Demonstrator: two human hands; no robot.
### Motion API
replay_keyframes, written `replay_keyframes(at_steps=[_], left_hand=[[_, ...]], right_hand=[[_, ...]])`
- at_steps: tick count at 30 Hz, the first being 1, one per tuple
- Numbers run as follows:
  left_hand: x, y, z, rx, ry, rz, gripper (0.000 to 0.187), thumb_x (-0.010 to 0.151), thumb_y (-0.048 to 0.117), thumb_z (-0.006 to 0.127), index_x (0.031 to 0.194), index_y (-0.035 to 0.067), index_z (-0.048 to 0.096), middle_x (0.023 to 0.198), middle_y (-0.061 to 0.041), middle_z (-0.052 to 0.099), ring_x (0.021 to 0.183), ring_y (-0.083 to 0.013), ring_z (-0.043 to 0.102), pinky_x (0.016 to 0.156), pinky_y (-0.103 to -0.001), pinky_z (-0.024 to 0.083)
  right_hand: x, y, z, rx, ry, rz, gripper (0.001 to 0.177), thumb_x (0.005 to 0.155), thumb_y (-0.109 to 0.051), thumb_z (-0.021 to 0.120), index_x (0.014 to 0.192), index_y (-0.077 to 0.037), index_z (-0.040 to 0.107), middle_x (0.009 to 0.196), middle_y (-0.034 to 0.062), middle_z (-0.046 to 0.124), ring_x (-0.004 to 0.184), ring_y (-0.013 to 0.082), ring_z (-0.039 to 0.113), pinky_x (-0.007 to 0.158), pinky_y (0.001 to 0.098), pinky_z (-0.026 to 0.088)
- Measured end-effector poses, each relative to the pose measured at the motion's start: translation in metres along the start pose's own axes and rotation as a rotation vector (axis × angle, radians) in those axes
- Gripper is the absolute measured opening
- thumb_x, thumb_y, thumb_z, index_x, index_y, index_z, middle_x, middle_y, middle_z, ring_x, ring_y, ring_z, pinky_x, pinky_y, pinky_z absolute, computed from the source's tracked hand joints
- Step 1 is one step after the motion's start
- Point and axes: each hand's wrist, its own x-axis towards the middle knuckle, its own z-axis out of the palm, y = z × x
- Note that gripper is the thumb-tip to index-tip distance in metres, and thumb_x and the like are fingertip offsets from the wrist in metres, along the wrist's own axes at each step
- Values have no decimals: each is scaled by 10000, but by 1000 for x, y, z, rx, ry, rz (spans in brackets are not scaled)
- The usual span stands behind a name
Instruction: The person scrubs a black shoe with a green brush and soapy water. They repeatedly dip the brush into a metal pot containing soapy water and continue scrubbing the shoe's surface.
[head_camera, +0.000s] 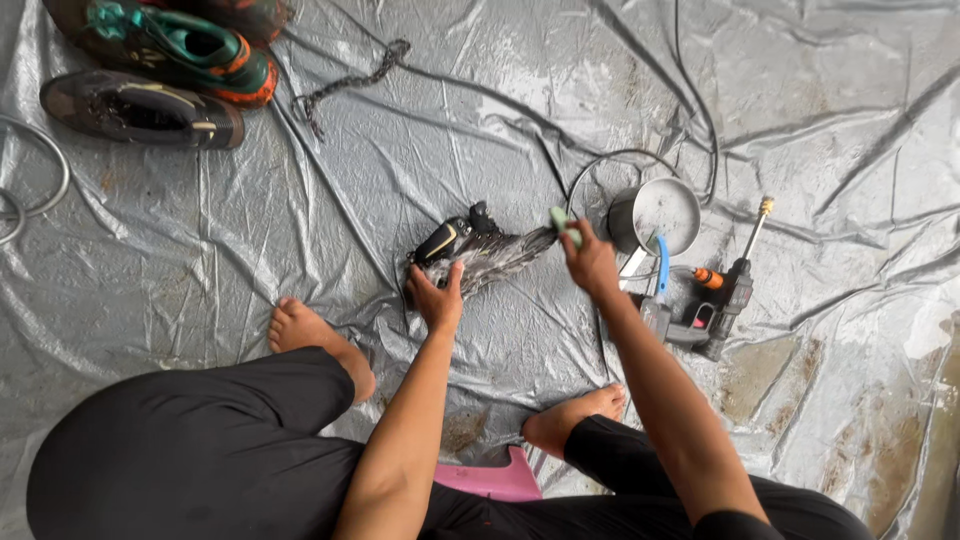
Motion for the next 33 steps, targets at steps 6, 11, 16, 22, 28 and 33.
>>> replay_keyframes(at_steps=[6,11,16,22,28,33], left_hand=[[-2,11,-7,22,24,22,993,808,584,853,1465,-64,484,1275,-315,564,1269,-519,576,1127,-589,455],[9,-13,8,37,4,-9,1026,790,621,845,1486,-42,485,1301,-293,566,1273,-502,590,1121,-578,467],[1,8,1,9,-25,-33,1026,794,608,843,1506,-27,464,1328,-313,542,1271,-542,579,1122,-610,457],[4,0,0,21,-64,-67,1029,788,629,832,1521,17,447,1353,-291,540,1284,-525,590,1134,-603,460],[5,2,7,27,-47,-43,1049,771,651,838,1517,26,446,1331,-270,535,1282,-520,578,1137,-595,447],[12,-16,15,36,-69,-36,1035,795,644,827,1511,2,443,1345,-285,533,1316,-516,562,1163,-583,428]], right_hand=[[-55,-65,-8,-117,-154,-315,198,1032,-410,644,1219,-347,642,815,142,772,739,399,783,750,525,638],[-4,-22,-8,-104,-6,-76,278,1059,-492,597,1283,-330,618,793,228,746,813,495,746,808,593,587],[-41,-66,-6,-148,-103,-252,316,1018,-427,652,1262,-237,585,809,241,751,788,469,761,786,615,597],[-5,-19,-11,-75,33,-54,281,1052,-455,643,1281,-292,652,830,251,754,857,487,749,817,607,574],[-55,-70,0,-197,-16,-353,323,967,-397,706,1248,-243,671,744,193,742,657,434,748,617,557,595],[-5,-5,-9,-261,20,-75,254,1035,-487,651,1255,-369,605,732,133,733,758,418,767,719,537,614]])
